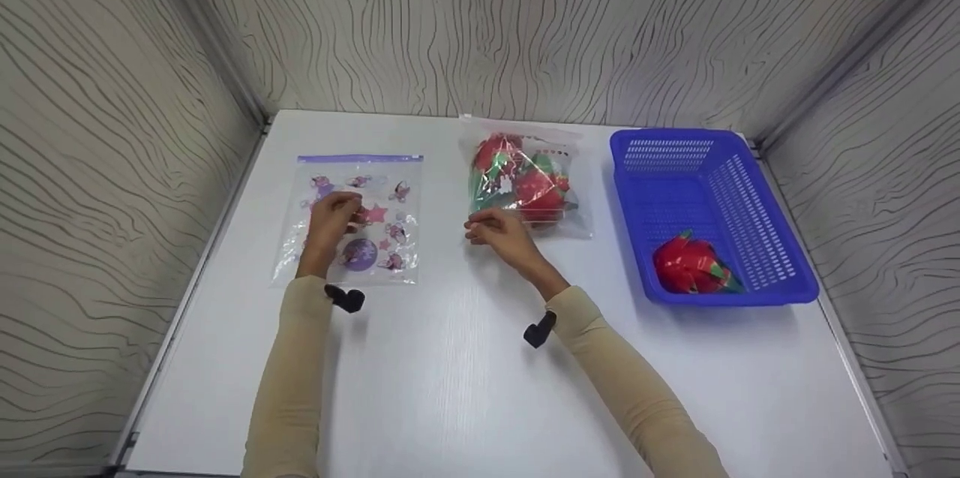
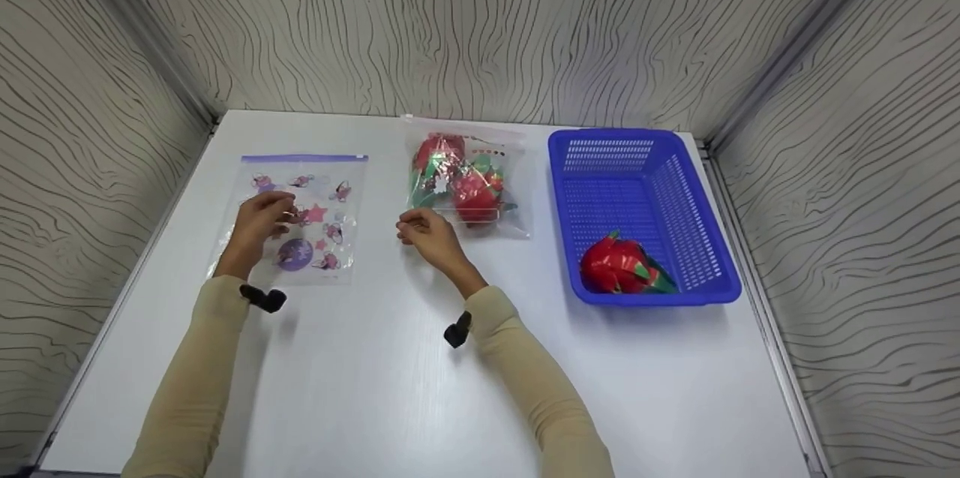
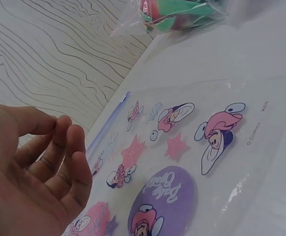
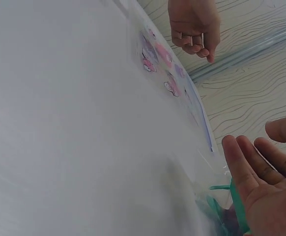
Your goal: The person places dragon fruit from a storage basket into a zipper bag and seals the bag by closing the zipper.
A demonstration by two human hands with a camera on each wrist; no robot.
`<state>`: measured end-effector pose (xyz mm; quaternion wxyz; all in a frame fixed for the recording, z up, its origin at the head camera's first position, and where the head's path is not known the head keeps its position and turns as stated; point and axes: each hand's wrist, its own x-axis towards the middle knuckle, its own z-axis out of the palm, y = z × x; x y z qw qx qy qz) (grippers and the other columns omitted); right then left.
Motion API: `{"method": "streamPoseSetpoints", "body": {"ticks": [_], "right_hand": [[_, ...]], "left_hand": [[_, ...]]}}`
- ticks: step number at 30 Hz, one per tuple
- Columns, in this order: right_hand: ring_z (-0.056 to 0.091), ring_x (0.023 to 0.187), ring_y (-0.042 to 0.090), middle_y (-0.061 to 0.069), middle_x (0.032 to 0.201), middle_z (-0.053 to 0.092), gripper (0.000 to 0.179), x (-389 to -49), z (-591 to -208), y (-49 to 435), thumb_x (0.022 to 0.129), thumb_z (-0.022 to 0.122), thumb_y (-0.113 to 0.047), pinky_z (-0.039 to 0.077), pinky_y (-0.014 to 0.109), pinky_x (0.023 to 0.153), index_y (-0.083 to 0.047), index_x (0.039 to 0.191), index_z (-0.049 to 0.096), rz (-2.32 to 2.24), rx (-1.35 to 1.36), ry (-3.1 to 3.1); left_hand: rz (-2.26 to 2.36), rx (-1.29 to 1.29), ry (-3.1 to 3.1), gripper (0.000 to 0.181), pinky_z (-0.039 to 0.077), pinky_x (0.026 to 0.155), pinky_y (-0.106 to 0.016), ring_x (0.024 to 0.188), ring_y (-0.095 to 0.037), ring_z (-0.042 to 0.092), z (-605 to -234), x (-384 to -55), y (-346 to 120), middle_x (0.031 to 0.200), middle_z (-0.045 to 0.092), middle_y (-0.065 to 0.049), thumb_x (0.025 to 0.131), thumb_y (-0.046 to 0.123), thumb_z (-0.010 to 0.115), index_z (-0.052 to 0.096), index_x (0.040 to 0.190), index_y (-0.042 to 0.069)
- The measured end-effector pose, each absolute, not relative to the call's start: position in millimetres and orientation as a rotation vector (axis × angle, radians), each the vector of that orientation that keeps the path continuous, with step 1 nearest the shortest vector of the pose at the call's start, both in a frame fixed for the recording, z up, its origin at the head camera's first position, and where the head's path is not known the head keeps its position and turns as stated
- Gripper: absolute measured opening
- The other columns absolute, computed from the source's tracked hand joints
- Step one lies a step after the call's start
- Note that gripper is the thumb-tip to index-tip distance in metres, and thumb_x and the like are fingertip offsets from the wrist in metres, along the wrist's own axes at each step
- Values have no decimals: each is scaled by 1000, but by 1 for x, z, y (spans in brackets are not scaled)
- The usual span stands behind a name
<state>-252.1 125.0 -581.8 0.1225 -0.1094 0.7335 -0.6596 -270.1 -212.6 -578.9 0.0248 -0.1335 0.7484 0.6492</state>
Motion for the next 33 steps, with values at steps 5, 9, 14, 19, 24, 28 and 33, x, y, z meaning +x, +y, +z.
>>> {"method": "streamPoseSetpoints", "body": {"ticks": [5, 9, 14, 19, 24, 28, 33], "right_hand": [[70, 122, 40, 31, 133, 65, 30, -250, -586, 115, 107, 59, -2, 60, 41, 105, 11, 134, 59, -1907, -297, 2113], [69, 124, 40, 30, 134, 64, 31, -249, -589, 108, 106, 61, -3, 58, 45, 108, 11, 134, 58, -1886, -286, 2111], [69, 125, 33, 26, 136, 65, 33, -248, -592, 102, 106, 63, -8, 59, 41, 107, 7, 136, 59, -1811, -290, 2150], [69, 122, 30, 26, 137, 65, 34, -248, -594, 97, 106, 63, -9, 59, 38, 105, 8, 136, 58, -1804, -293, 2143], [68, 125, 30, 27, 141, 63, 38, -247, -594, 91, 105, 64, -11, 58, 41, 108, 7, 138, 57, -1801, -292, 2094], [67, 128, 30, 24, 142, 63, 40, -246, -597, 87, 106, 65, -13, 56, 38, 110, 5, 140, 57, -1778, -284, 2079], [63, 134, 35, 25, 145, 60, 42, -244, -600, 85, 106, 63, -13, 55, 39, 112, 6, 143, 54, -1766, -284, 2048]], "left_hand": [[2000, -474, 2332, 39, 59, 81, -32, 90, -17, 71, -583, -268, -223, 112, 72, -16, 109, 21, 59, 62, 137, -5], [2010, -521, 2333, 38, 61, 82, -33, 86, -13, 68, -583, -265, -231, 107, 70, -11, 109, 21, 57, 61, 137, -5], [2058, -539, 2343, 36, 62, 75, -28, 82, -15, 69, -584, -263, -239, 98, 70, -10, 108, 15, 57, 60, 134, -10], [2001, -577, 2412, 33, 60, 71, -21, 80, -11, 67, -587, -264, -246, 98, 71, -8, 108, 14, 57, 62, 132, -9], [1847, -663, 2560, 33, 51, 63, -16, 80, -10, 63, -590, -262, -254, 104, 68, -8, 106, 17, 58, 65, 131, -3], [1774, -718, 2632, 34, 50, 63, -16, 83, -11, 59, -593, -259, -260, 115, 66, -14, 105, 17, 57, 65, 132, -1], [1771, -724, 2689, 36, 53, 60, -13, 74, -7, 62, -598, -256, -266, 128, 65, -24, 102, 10, 56, 64, 134, -6]]}}
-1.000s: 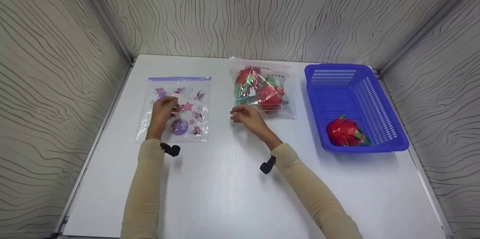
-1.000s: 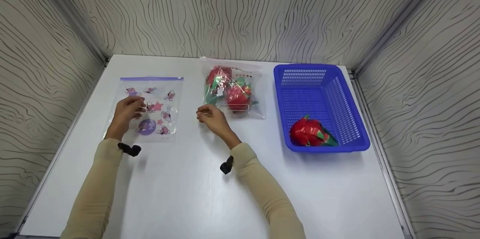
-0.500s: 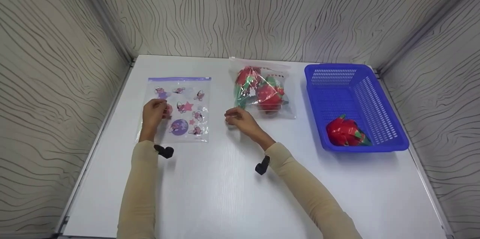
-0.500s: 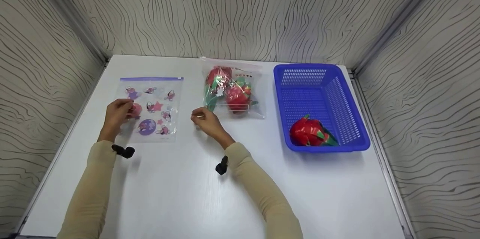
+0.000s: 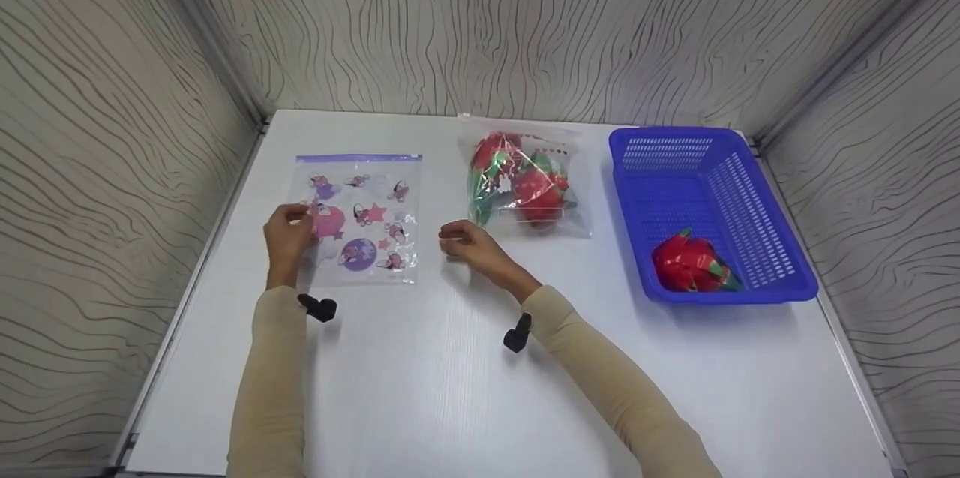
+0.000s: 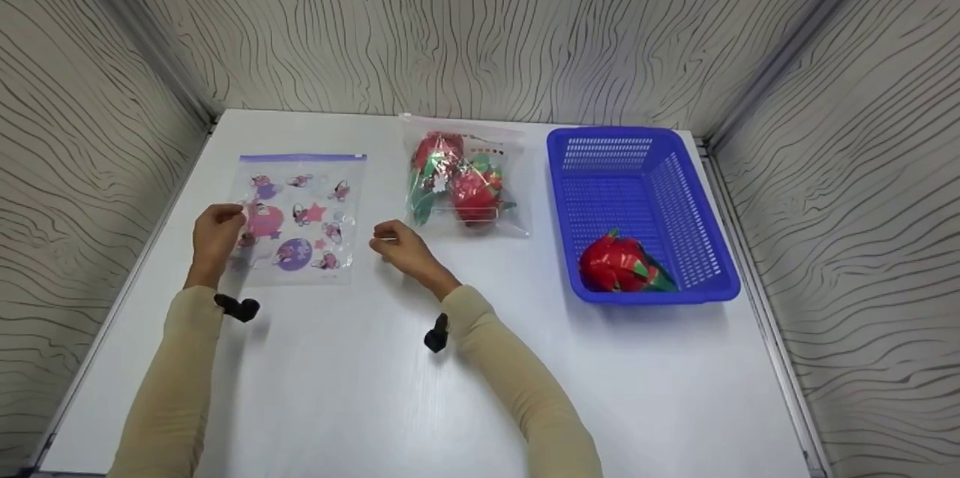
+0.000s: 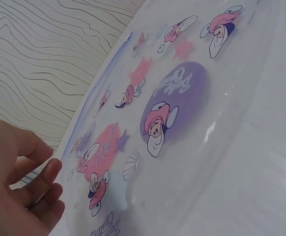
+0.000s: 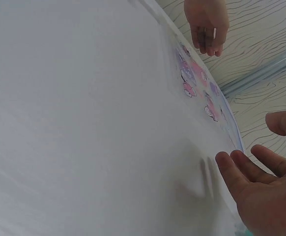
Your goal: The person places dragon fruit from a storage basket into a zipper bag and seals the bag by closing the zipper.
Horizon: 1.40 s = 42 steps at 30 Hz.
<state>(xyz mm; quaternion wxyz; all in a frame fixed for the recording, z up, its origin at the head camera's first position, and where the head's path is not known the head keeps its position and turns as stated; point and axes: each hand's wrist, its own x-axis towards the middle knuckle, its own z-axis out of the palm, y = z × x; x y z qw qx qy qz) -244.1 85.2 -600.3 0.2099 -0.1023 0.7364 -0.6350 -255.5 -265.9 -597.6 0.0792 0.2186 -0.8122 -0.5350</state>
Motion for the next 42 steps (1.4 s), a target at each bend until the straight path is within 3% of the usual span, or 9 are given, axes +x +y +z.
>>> {"method": "streamPoseSetpoints", "body": {"ticks": [3, 6, 9, 14, 21, 28, 32, 38, 42], "right_hand": [[60, 137, 38, 27, 148, 57, 44, -244, -601, 83, 107, 62, -14, 54, 42, 114, 7, 144, 52, -1766, -289, 2005], [58, 139, 39, 27, 150, 55, 47, -244, -601, 82, 107, 61, -17, 52, 43, 116, 6, 146, 50, -1739, -298, 1993], [57, 142, 38, 25, 154, 53, 52, -244, -601, 80, 108, 61, -21, 51, 42, 117, 5, 151, 47, -1696, -301, 1992], [53, 146, 39, 24, 162, 46, 61, -245, -599, 77, 107, 61, -23, 49, 43, 119, 3, 158, 40, -1672, -277, 1960], [57, 141, 40, 25, 161, 46, 63, -246, -601, 75, 107, 61, -22, 56, 43, 111, 4, 160, 36, -1679, -252, 1924], [65, 128, 33, 21, 157, 53, 63, -246, -601, 75, 107, 62, -28, 59, 41, 103, 0, 159, 40, -1630, -236, 1977], [65, 126, 33, 22, 153, 57, 62, -245, -600, 75, 107, 62, -26, 58, 41, 103, 0, 159, 40, -1638, -231, 1973], [67, 122, 32, 22, 140, 62, 58, -243, -602, 71, 107, 61, -17, 59, 40, 104, 4, 156, 41, -1699, -234, 1955], [72, 114, 27, 19, 131, 62, 55, -241, -605, 68, 106, 62, -11, 61, 39, 101, 5, 154, 41, -1753, -194, 1928]], "left_hand": [[-1559, 664, -2439, 38, 54, 57, -11, 68, -6, 64, -600, -254, -270, 136, 62, -25, 101, 8, 57, 62, 136, -7], [-1534, 696, -2471, 42, 54, 61, -11, 80, -11, 66, -599, -253, -272, 144, 55, -26, 101, 9, 57, 60, 140, -6], [-1482, 712, -2522, 47, 59, 86, -27, 109, -32, 66, -598, -254, -273, 149, 50, -28, 100, 10, 57, 56, 144, -6], [-1418, 740, -2555, 53, 37, 121, -59, 142, -51, 43, -600, -255, -274, 151, 48, -34, 97, 11, 57, 53, 147, -8], [-1490, 801, -2525, 59, 35, 124, -58, 143, -51, 45, -603, -252, -275, 152, 50, -34, 97, 14, 54, 45, 151, -9], [-1652, 834, -2476, 61, 40, 123, -53, 142, -46, 51, -603, -252, -273, 150, 53, -36, 102, 16, 50, 39, 154, -13], [-1656, 823, -2478, 56, 42, 122, -51, 139, -44, 53, -604, -252, -272, 149, 54, -35, 105, 20, 53, 47, 149, -13], [-1688, 780, -2447, 40, 54, 79, -27, 93, -19, 63, -605, -249, -268, 120, 63, -21, 107, 21, 50, 57, 136, -5], [-1750, 737, -2415, 38, 52, 70, -18, 87, -9, 62, -605, -247, -265, 120, 63, -17, 109, 23, 48, 55, 136, -3]]}}
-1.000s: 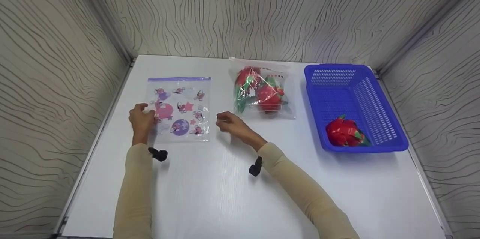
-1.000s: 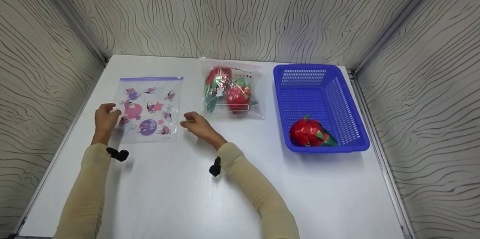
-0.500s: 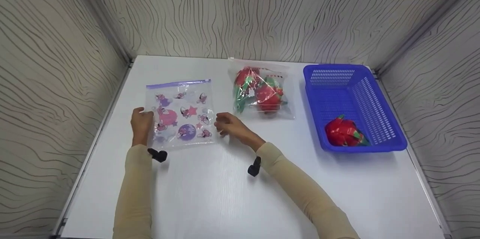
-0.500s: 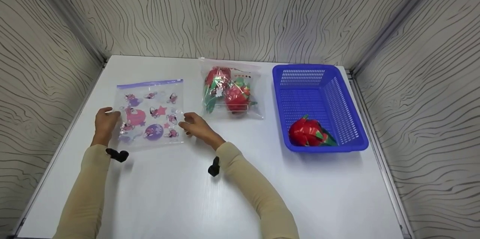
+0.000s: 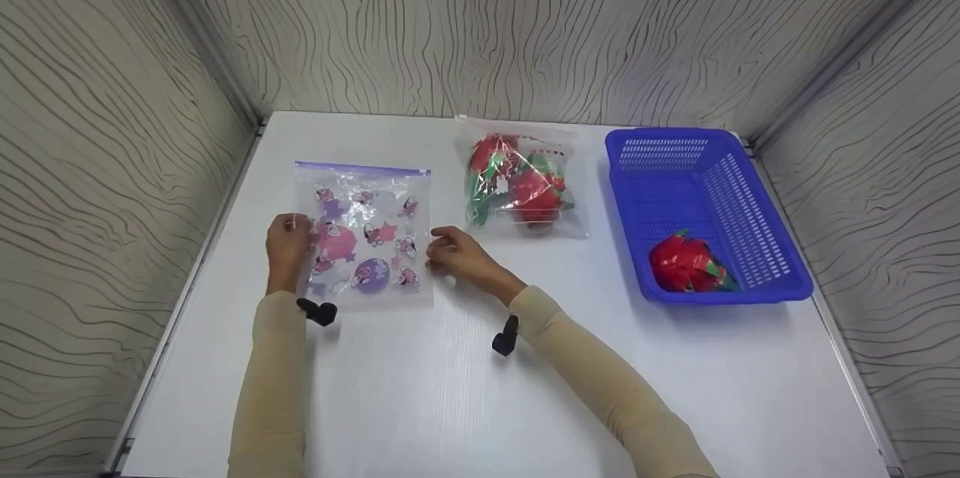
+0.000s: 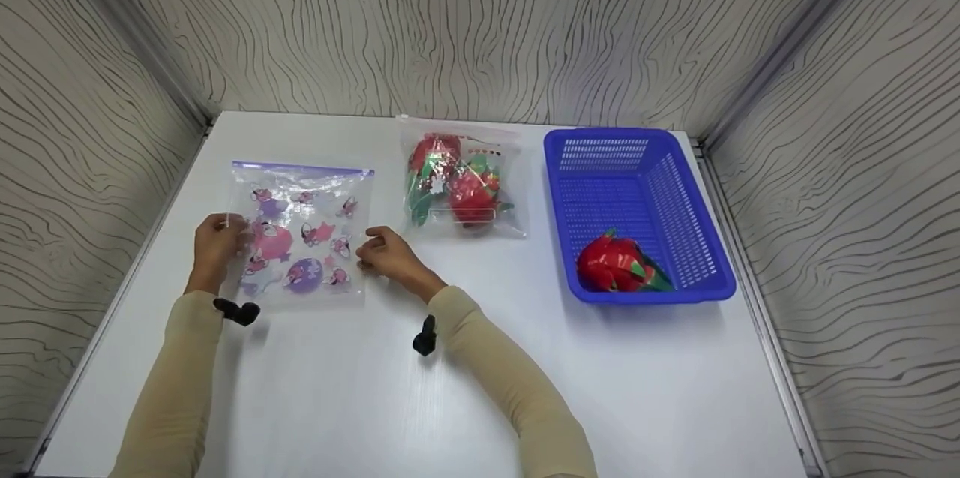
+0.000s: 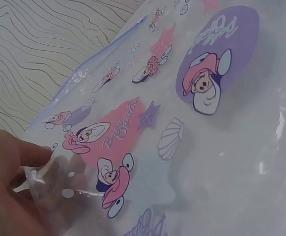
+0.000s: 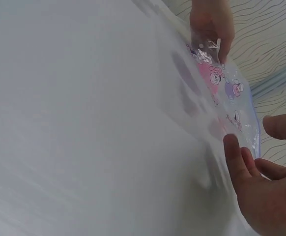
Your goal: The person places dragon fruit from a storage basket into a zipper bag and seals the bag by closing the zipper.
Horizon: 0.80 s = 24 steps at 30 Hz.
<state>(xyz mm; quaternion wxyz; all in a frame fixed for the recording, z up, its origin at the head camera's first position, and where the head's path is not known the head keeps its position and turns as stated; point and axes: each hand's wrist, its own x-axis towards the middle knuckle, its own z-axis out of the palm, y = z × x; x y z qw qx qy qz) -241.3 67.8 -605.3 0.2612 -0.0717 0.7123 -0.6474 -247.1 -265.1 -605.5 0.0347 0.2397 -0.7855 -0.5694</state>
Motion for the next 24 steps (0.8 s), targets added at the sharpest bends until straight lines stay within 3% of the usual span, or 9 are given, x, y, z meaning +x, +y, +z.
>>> {"method": "streamPoseSetpoints", "body": {"ticks": [5, 14, 24], "right_hand": [[72, 98, 18, 22, 133, 65, 57, -241, -606, 65, 104, 64, -9, 63, 34, 90, 7, 154, 41, -1786, -129, 1936], [70, 90, 11, 22, 132, 71, 59, -246, -611, 68, 96, 69, -2, 59, 24, 74, 5, 150, 48, -1766, -124, 2031], [65, 72, 11, 20, 123, 72, 65, -248, -602, 76, 90, 67, 4, 55, 26, 60, -1, 152, 49, -1763, -153, 2076]], "left_hand": [[-1868, 695, -2320, 34, 56, 72, -20, 89, -11, 67, -606, -247, -260, 126, 67, -19, 110, 22, 49, 55, 135, -1], [-1946, 584, -2197, 31, 59, 73, -20, 85, -6, 72, -606, -250, -256, 129, 70, -26, 111, 19, 54, 56, 132, -3], [-1985, 529, -2115, 33, 60, 74, -23, 86, -10, 72, -599, -256, -251, 122, 73, -16, 109, 15, 57, 59, 138, -1]]}}
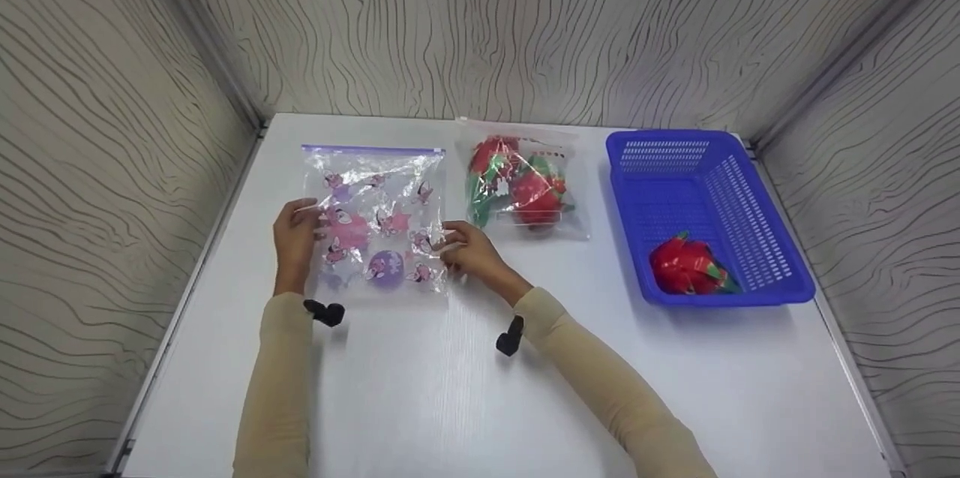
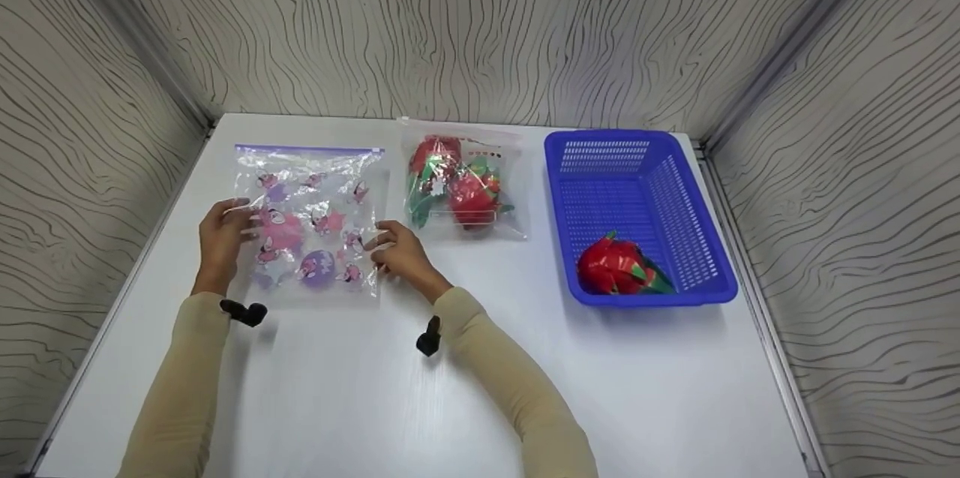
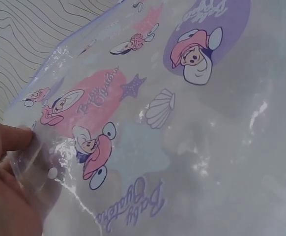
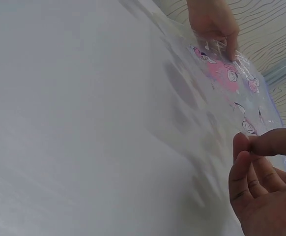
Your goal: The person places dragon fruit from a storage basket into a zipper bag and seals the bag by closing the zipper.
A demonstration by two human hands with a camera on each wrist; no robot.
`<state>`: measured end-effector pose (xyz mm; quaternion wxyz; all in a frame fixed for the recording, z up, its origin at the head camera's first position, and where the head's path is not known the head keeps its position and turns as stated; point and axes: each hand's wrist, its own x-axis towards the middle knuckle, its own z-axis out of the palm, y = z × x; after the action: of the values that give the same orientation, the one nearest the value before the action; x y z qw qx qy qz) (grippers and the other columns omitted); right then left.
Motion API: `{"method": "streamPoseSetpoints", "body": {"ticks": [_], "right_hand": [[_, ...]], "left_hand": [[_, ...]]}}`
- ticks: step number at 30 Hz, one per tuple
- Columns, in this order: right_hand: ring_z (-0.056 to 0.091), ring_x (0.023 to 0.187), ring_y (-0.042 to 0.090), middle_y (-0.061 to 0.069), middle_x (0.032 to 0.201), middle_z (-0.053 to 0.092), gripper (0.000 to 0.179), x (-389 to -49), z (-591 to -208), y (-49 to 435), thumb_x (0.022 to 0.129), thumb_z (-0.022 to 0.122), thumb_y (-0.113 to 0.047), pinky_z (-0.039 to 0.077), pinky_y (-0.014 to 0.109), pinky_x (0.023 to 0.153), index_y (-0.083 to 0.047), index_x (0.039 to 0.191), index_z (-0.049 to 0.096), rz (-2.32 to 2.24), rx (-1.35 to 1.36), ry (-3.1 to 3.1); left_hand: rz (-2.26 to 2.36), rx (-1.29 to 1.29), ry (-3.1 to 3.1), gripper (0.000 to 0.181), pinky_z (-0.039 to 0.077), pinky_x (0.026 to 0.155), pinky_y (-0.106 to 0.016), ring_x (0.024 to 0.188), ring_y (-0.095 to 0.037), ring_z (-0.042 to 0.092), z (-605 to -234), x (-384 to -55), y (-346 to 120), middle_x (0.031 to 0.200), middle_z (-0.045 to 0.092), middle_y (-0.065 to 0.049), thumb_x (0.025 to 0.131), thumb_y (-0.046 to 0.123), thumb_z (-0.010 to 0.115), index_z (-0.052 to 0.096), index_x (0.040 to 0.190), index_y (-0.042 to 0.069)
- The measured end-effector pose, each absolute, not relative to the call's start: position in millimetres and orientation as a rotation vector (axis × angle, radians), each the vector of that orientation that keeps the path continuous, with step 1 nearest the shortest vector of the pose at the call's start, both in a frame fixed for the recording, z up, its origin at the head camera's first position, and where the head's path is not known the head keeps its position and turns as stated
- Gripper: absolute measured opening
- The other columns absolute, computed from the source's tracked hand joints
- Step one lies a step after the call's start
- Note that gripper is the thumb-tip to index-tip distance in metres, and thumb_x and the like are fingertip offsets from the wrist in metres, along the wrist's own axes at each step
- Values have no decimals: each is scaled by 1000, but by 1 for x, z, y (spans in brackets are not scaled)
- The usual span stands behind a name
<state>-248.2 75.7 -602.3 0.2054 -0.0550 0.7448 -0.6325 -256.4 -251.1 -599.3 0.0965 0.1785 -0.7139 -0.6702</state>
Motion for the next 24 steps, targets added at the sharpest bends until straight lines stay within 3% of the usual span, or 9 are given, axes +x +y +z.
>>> {"method": "streamPoseSetpoints", "body": {"ticks": [4, 7, 11, 14, 19, 24], "right_hand": [[63, 70, 11, 16, 111, 73, 66, -248, -601, 79, 86, 63, 7, 54, 26, 61, 0, 149, 50, -1789, -180, 2079], [61, 72, 11, 9, 102, 70, 63, -247, -599, 81, 84, 59, 8, 53, 25, 62, 2, 146, 50, -1809, -191, 2087], [59, 72, 11, -1, 91, 64, 53, -246, -594, 84, 92, 61, 0, 52, 24, 65, 2, 144, 49, -1804, -210, 2114], [58, 70, 12, -4, 85, 65, 46, -246, -589, 87, 102, 63, -13, 51, 26, 66, -1, 144, 49, -1806, -217, 2113], [63, 75, 11, -3, 88, 71, 54, -248, -582, 91, 107, 64, -29, 53, 27, 70, -3, 152, 47, -1818, -186, 2135], [64, 75, 12, 0, 91, 70, 57, -250, -576, 96, 107, 65, -27, 55, 28, 72, -3, 155, 47, -1867, -204, 2193]], "left_hand": [[-1966, 447, -2091, 30, 60, 74, -24, 87, -10, 72, -593, -256, -244, 124, 72, -21, 110, 15, 57, 60, 135, -1], [-1969, 395, -2077, 29, 59, 76, -24, 88, -10, 72, -588, -256, -240, 123, 73, -18, 111, 16, 55, 60, 134, -1], [-1966, 354, -2077, 29, 58, 81, -26, 93, -10, 71, -583, -257, -236, 121, 72, -11, 112, 17, 54, 60, 135, 0], [-1979, 327, -2069, 30, 59, 84, -29, 95, -11, 71, -579, -258, -232, 124, 71, -13, 113, 15, 52, 59, 137, -2], [-2010, 256, -2033, 30, 59, 85, -31, 96, -13, 71, -571, -258, -224, 123, 72, -11, 112, 13, 52, 59, 138, -3], [-2020, 175, -1968, 27, 58, 81, -28, 95, -13, 71, -566, -258, -216, 115, 74, -1, 112, 16, 55, 61, 133, -1]]}}
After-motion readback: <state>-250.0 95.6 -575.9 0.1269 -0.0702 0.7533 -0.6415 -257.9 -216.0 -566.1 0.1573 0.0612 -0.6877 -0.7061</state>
